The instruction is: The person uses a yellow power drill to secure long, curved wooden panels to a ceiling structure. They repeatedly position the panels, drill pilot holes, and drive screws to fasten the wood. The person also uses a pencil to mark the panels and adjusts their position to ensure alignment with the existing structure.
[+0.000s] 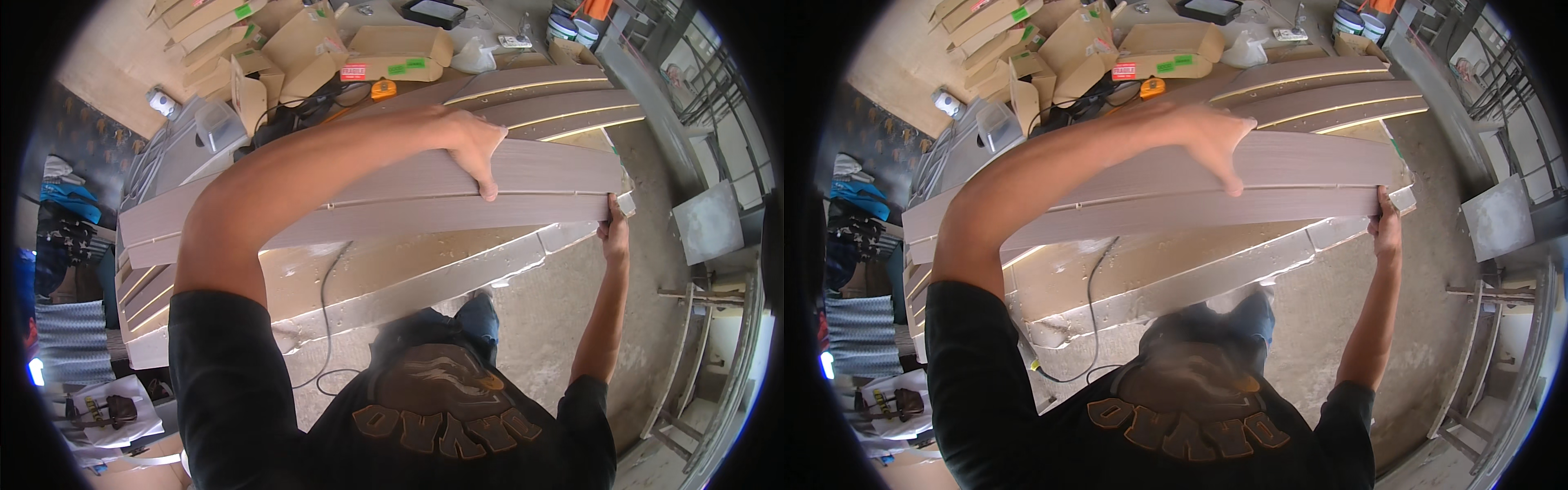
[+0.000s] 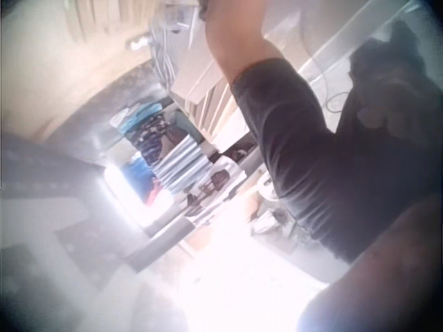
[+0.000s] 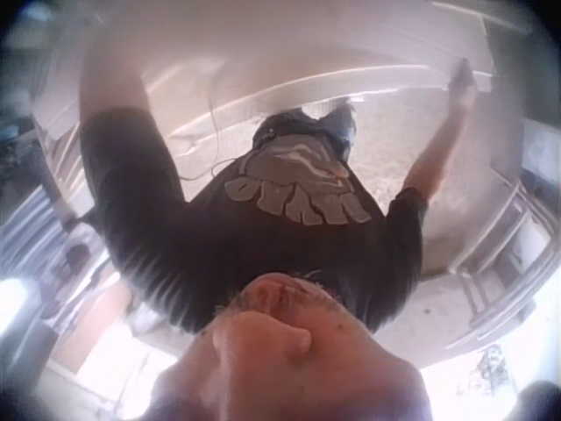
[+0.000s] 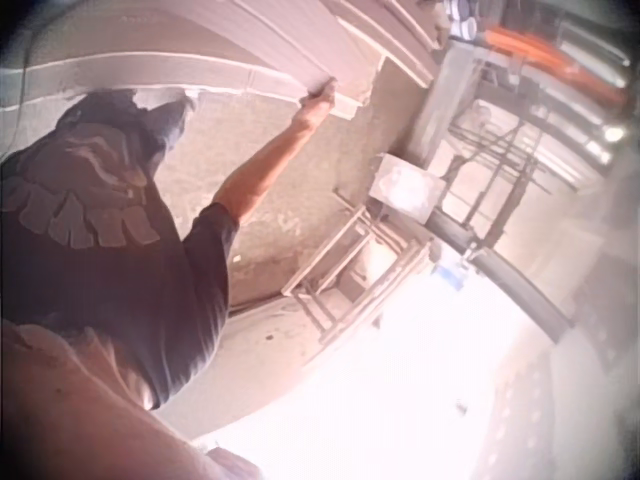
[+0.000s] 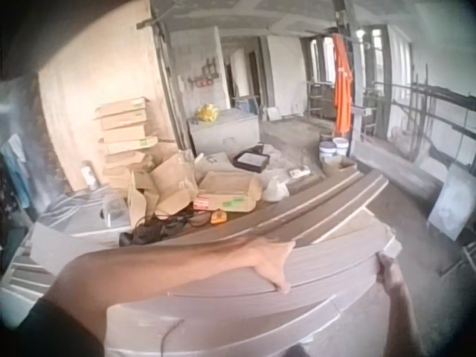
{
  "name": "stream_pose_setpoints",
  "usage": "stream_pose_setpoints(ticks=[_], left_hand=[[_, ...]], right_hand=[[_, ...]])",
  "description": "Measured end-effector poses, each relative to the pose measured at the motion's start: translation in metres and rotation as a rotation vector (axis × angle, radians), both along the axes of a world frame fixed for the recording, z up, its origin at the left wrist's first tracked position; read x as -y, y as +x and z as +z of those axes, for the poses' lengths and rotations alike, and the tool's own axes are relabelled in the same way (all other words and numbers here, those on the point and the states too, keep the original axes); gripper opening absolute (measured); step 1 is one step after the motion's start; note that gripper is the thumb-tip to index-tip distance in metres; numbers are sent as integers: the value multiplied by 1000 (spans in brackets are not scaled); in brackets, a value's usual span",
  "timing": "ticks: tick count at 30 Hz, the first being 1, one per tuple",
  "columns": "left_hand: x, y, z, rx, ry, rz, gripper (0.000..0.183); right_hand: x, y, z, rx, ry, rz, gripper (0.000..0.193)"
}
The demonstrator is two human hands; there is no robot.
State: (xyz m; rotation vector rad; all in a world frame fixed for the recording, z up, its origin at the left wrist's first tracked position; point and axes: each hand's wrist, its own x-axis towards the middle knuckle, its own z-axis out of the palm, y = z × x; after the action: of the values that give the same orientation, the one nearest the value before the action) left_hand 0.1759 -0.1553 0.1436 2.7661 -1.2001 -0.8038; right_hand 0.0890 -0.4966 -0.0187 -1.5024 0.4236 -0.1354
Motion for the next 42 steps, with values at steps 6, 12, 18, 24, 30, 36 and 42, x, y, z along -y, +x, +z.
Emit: stream_pose_setpoints(ticks=[6, 12, 18, 24, 30, 36, 42], left_hand=[[92, 36, -32, 5, -12, 48, 106], [165, 58, -68, -44, -132, 79, 109], [223, 66, -107, -175, -218, 104, 105], [262, 73, -144, -273, -254, 123, 108], [235, 92, -186, -218, -278, 207, 112], [210, 103, -167, -165, -171, 300, 109], [194, 109, -174, -146, -87, 369, 108]], right_hand=[[97, 48, -29, -80, 41, 47, 35], [190, 73, -45, -117, -135, 68, 41], [252, 77, -34, -184, -237, 51, 43], [316, 78, -67, -362, -409, 30, 54], [288, 116, -97, -351, -405, 97, 66], [242, 152, -94, -355, -616, 214, 67], [185, 160, -53, -441, -1094, 96, 53]])
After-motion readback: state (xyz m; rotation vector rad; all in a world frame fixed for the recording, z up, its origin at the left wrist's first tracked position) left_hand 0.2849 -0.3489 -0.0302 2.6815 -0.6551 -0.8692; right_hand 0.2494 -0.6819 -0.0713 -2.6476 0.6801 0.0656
